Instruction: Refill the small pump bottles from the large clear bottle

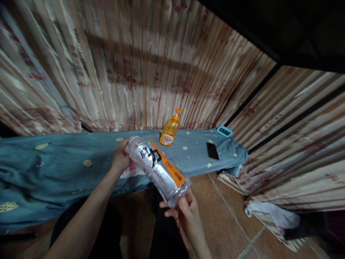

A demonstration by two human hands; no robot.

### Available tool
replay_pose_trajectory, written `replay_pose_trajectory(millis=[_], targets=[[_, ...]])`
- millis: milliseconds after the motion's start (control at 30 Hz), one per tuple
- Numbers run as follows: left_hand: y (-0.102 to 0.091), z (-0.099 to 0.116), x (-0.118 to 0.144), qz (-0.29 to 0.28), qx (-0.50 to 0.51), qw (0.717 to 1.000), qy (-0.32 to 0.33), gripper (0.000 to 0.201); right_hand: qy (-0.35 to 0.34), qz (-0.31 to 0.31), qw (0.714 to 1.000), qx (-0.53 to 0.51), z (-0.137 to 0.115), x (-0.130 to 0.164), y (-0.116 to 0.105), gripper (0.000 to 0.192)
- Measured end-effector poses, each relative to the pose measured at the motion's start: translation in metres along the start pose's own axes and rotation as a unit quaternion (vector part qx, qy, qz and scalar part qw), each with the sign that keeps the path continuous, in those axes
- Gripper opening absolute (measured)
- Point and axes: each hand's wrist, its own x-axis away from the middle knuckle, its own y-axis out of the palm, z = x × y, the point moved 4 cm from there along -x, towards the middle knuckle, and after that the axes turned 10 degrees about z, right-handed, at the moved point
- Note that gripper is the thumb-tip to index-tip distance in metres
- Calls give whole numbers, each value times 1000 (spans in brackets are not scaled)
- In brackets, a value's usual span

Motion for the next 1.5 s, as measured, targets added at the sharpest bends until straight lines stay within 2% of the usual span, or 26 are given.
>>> replay_pose_trajectory(millis=[233, 367, 633, 1233, 1500], targets=[[1, -5, -5, -3, -24, 1000, 6, 27, -5, -75, 997, -30, 15, -20, -12, 41], [4, -8, -8, 6, -38, 999, 19, 29, -8, -78, 996, -35, 22, -26, -18, 46], [-3, -16, -3, 6, -45, 998, 33, 30, -3, -86, 995, -49, 24, -28, -18, 39], [-2, -19, -6, 10, -46, 998, 50, 30, 7, -76, 996, -47, 26, -24, -13, 46], [-3, -14, -6, 20, -40, 998, 50, 24, 21, -17, 999, -45, 10, -6, 6, 55]])
